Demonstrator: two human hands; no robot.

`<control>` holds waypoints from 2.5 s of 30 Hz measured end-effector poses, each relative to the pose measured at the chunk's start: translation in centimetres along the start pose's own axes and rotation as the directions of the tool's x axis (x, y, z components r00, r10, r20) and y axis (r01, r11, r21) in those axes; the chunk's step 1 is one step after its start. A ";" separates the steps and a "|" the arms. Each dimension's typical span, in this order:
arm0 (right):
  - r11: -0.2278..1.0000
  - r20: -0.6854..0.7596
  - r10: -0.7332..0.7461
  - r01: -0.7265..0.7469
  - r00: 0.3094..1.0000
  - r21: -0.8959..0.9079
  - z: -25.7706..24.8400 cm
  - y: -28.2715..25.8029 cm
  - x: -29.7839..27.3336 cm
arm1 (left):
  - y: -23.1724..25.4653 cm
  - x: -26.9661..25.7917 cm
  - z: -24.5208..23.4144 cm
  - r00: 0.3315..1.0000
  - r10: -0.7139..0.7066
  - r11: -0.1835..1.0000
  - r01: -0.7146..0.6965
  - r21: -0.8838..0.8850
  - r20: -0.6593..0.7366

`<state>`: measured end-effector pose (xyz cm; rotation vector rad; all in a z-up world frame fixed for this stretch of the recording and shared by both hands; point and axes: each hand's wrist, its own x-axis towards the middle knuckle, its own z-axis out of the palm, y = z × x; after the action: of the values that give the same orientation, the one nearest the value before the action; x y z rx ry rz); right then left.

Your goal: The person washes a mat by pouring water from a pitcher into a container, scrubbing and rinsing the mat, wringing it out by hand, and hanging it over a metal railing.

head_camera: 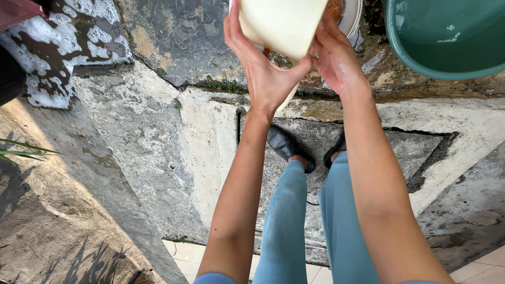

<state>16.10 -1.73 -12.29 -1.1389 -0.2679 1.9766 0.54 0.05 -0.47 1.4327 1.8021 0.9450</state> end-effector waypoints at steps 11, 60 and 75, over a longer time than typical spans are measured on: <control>0.996 0.033 -0.008 0.005 0.999 0.084 -12.3 -9.9 -14.1 | -1.5 -4.1 13.4 0.864 -0.189 0.861 0.374 -0.344 0.466; -0.039 0.019 -0.297 0.007 0.955 -0.999 -9.3 -1.0 -12.4 | -7.6 -6.2 10.8 0.920 -0.217 0.748 -0.059 0.661 0.328; 0.543 -0.575 -0.358 -0.337 0.735 -0.769 -36.6 -4.3 -2.4 | -9.0 -5.3 13.9 0.945 -0.053 0.774 -0.164 0.612 0.321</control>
<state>48.23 -8.16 -29.31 -2.4126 -0.8996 1.1735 8.52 -4.42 -15.27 1.9191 1.9083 0.0691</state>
